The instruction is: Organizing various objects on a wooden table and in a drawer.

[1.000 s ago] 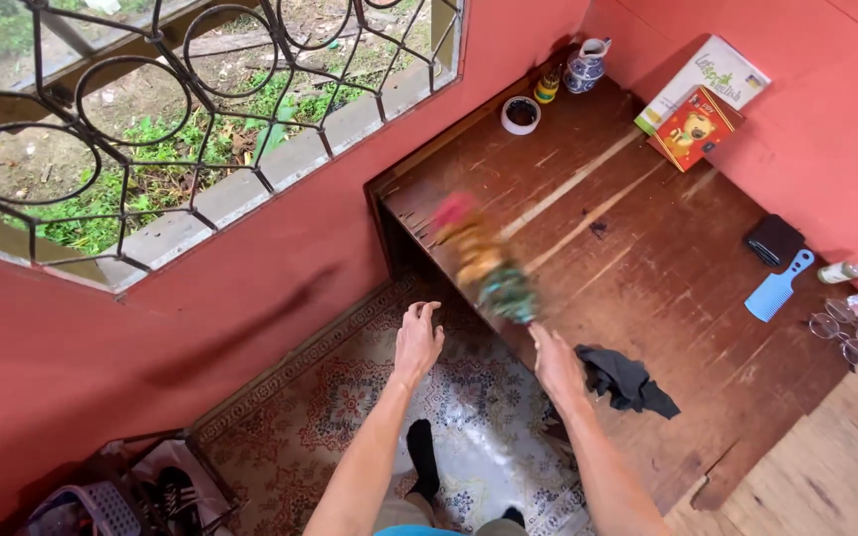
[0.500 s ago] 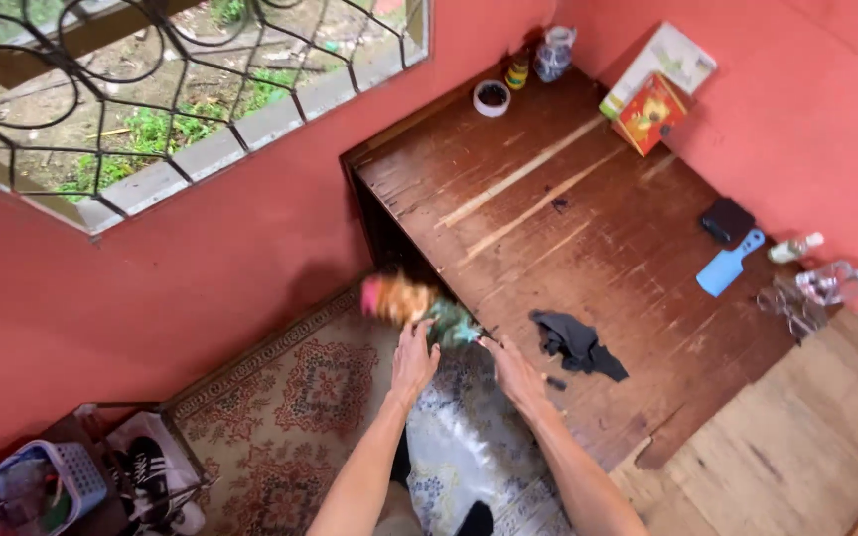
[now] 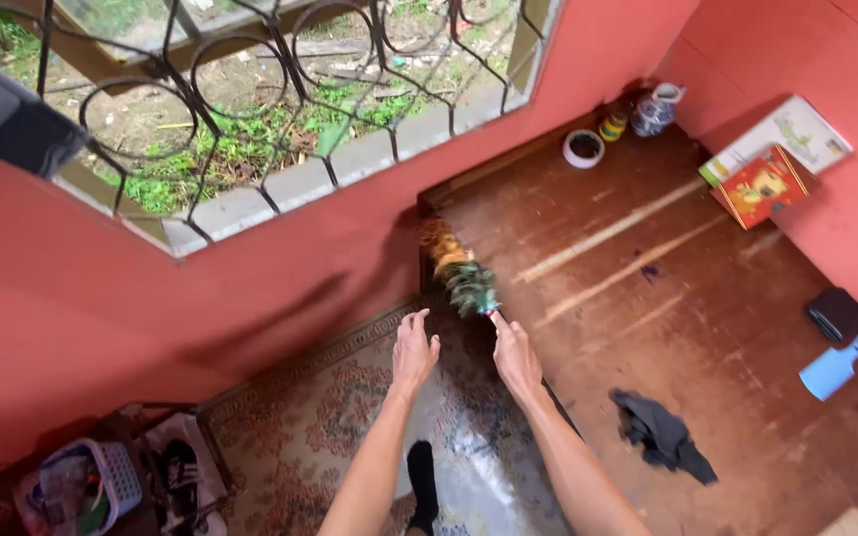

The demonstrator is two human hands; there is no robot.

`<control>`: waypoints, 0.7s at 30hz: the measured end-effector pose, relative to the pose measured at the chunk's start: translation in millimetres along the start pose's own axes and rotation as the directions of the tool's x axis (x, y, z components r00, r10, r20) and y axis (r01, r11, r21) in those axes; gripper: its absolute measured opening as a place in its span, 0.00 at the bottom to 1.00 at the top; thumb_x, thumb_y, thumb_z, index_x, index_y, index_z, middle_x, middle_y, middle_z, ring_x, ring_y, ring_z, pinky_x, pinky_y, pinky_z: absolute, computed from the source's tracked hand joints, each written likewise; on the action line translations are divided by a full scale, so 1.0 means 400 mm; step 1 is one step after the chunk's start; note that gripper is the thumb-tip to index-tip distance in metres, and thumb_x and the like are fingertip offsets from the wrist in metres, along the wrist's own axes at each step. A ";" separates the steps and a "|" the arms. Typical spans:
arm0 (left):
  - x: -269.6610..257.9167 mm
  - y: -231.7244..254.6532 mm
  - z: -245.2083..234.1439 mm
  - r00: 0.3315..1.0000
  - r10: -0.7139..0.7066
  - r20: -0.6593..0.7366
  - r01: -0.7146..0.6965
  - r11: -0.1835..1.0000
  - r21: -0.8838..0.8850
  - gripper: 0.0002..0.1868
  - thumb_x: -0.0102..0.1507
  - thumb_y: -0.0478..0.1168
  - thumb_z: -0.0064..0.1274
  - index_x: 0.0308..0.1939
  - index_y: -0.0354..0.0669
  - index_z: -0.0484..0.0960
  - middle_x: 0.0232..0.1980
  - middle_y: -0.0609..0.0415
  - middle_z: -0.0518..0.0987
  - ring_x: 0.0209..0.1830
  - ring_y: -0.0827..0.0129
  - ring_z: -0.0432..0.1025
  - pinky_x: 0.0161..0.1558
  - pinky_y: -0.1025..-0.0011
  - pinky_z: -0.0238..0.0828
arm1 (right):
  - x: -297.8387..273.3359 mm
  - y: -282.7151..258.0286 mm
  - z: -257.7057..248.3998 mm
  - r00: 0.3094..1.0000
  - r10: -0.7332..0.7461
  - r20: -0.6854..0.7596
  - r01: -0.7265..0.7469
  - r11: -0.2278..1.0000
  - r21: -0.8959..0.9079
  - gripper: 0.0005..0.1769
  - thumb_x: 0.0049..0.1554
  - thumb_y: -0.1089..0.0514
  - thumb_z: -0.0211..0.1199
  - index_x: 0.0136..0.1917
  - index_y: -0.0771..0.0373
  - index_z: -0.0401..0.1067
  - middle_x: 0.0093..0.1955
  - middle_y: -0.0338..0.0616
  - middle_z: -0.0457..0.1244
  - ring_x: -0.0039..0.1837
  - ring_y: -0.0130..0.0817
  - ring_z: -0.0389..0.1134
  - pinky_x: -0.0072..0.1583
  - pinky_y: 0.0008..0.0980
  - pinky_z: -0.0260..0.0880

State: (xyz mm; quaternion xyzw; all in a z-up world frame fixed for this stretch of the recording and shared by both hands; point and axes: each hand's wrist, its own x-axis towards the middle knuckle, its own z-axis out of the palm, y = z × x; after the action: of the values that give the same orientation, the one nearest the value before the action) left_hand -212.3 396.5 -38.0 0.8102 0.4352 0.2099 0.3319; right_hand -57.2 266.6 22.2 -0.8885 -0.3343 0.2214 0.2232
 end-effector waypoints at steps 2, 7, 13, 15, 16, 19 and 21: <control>0.078 -0.008 -0.016 1.000 -0.001 -0.001 0.001 1.000 -0.008 0.33 0.60 0.37 0.59 0.68 0.44 0.68 0.65 0.40 0.69 0.65 0.44 0.66 0.62 0.53 0.68 | 0.056 -0.040 0.013 1.000 -0.001 0.006 0.001 1.000 -0.014 0.22 0.64 0.55 0.46 0.69 0.48 0.70 0.56 0.60 0.67 0.59 0.62 0.69 0.59 0.57 0.68; 0.269 -0.027 -0.057 1.000 -0.021 0.014 0.021 1.000 -0.008 0.33 0.60 0.37 0.58 0.69 0.44 0.66 0.68 0.40 0.68 0.65 0.43 0.66 0.62 0.52 0.68 | 0.181 -0.110 0.046 1.000 -0.008 -0.012 0.008 1.000 -0.016 0.25 0.62 0.56 0.46 0.70 0.47 0.70 0.61 0.62 0.66 0.60 0.64 0.68 0.59 0.57 0.69; 0.353 -0.058 -0.068 0.998 -0.004 0.055 0.003 1.000 0.021 0.33 0.61 0.38 0.56 0.70 0.42 0.65 0.69 0.40 0.68 0.68 0.44 0.65 0.66 0.53 0.66 | 0.216 -0.087 0.115 0.994 0.110 0.018 -0.109 0.993 -0.049 0.26 0.61 0.59 0.48 0.71 0.44 0.69 0.59 0.60 0.67 0.55 0.60 0.70 0.56 0.56 0.71; 0.338 -0.050 -0.080 0.986 -0.080 0.149 0.085 0.996 -0.023 0.33 0.63 0.38 0.54 0.72 0.42 0.63 0.71 0.39 0.66 0.69 0.44 0.63 0.66 0.53 0.64 | 0.220 -0.013 0.182 1.000 0.003 -0.001 -0.003 0.995 -0.100 0.30 0.59 0.61 0.48 0.73 0.43 0.68 0.55 0.59 0.68 0.51 0.55 0.73 0.54 0.51 0.75; 0.332 -0.060 -0.072 0.985 -0.078 0.154 0.083 0.996 -0.024 0.33 0.63 0.38 0.54 0.72 0.42 0.63 0.71 0.39 0.66 0.69 0.44 0.63 0.66 0.53 0.64 | 0.210 -0.048 0.149 1.000 0.009 -0.002 -0.009 0.995 -0.101 0.30 0.59 0.61 0.48 0.73 0.43 0.68 0.55 0.59 0.68 0.51 0.55 0.73 0.54 0.51 0.75; 0.310 -0.084 -0.056 0.971 -0.117 0.208 0.122 0.992 -0.015 0.33 0.63 0.38 0.53 0.72 0.43 0.63 0.72 0.39 0.65 0.69 0.45 0.63 0.67 0.54 0.64 | 0.178 -0.138 0.056 1.000 0.002 0.004 -0.002 0.998 -0.055 0.28 0.61 0.58 0.49 0.72 0.40 0.69 0.50 0.54 0.69 0.47 0.49 0.74 0.51 0.48 0.76; 0.296 -0.086 -0.039 0.984 -0.066 0.164 0.073 0.997 -0.034 0.33 0.63 0.39 0.54 0.72 0.42 0.63 0.71 0.38 0.65 0.69 0.43 0.63 0.67 0.53 0.64 | 0.167 -0.169 -0.003 0.997 0.027 -0.074 -0.028 1.000 -0.014 0.26 0.61 0.55 0.52 0.71 0.41 0.70 0.47 0.52 0.69 0.44 0.50 0.73 0.46 0.48 0.74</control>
State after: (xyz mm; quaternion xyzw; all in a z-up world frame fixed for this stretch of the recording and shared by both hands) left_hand -178.7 515.8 -45.9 0.8022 0.4305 0.1398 0.3894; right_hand -44.7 358.4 43.8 -0.9022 -0.3151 0.1892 0.2256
